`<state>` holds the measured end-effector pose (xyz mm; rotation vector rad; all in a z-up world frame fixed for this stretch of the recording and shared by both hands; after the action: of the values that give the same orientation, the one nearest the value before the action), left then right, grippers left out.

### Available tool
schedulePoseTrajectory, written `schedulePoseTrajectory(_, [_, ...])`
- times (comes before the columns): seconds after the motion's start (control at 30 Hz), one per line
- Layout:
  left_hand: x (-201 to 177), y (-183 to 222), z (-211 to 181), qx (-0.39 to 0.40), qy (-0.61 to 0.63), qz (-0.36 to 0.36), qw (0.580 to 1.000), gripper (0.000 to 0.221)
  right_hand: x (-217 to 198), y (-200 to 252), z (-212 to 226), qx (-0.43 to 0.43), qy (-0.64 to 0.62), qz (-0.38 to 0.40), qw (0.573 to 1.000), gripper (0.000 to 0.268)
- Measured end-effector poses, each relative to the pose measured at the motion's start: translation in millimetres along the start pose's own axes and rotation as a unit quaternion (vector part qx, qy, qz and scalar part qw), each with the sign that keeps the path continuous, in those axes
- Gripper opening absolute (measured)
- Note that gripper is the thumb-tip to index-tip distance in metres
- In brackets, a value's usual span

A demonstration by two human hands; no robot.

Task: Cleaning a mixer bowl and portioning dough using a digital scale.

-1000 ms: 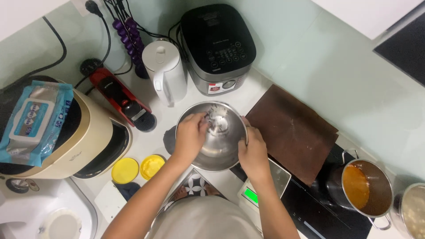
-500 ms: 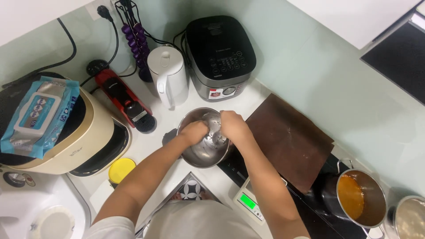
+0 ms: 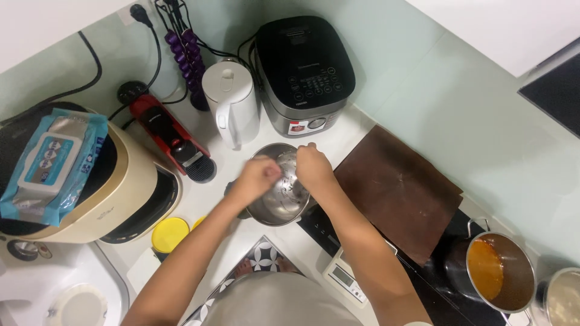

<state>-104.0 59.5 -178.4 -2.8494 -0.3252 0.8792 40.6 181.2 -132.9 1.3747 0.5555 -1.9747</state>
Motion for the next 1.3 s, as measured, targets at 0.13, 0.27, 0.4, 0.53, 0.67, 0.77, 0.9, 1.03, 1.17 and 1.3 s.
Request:
schedulePoseTrajectory(0.13, [-58.4,27.5,-23.3,-0.111,0.010,-0.131,0.985,0.013,-0.2,2.2,-3.5,0.017,-0.001,-0.016,1.000,0.016])
schedulePoseTrajectory(0.27, [-17.1,70.8,81.3,-0.159,-0.157,-0.088,0.971,0.013,1.4,0.5,4.9,0.021,0.009,-0.016,1.000,0.018])
schedulePoseTrajectory(0.4, [-38.1,60.7,36.5,-0.190,-0.198,0.050,0.960,0.019,-5.5,-3.3,14.1,0.034,0.015,0.002,0.999,0.020])
schedulePoseTrajectory(0.53, [-66.6,57.7,-22.6,-0.215,-0.176,-0.040,0.960,0.015,-18.5,3.9,15.5,0.047,0.011,0.025,0.999,0.024])
schedulePoseTrajectory(0.67, [-102.2,73.4,-50.6,-0.183,-0.085,-0.184,0.962,0.015,10.5,4.7,-29.1,0.036,-0.003,-0.025,0.999,0.017])
schedulePoseTrajectory(0.77, [-125.1,116.3,-44.1,-0.191,0.033,-0.226,0.955,0.020,-8.4,24.1,-27.2,0.053,-0.012,-0.021,0.998,0.026])
schedulePoseTrajectory(0.9, [-151.3,192.4,-41.6,-0.260,0.155,-0.260,0.917,0.018,-39.1,57.5,-8.1,0.076,-0.050,0.024,0.996,0.038])
schedulePoseTrajectory(1.03, [-164.6,238.6,-54.4,-0.269,0.318,-0.282,0.864,0.015,-44.0,103.8,-16.6,0.065,-0.134,-0.075,0.986,0.036])
schedulePoseTrajectory(1.17, [-158.2,247.0,-55.3,-0.234,0.399,-0.270,0.844,0.015,-59.3,181.6,-18.9,0.152,-0.172,-0.104,0.968,0.028])
schedulePoseTrajectory(1.3, [-126.0,223.8,-57.2,-0.195,0.447,-0.183,0.853,0.013,-93.6,283.5,-39.9,0.260,-0.187,-0.149,0.936,0.024])
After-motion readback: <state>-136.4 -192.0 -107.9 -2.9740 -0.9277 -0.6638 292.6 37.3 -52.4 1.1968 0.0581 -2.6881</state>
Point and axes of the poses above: each hand's wrist, its own y-axis away from the middle knuckle, its own x-axis out of the palm, z = x × y, the point moved 1 cm from there along -y, towards the middle knuckle, and after that the axes turned 1 degree about z, right-handed, at the moved point
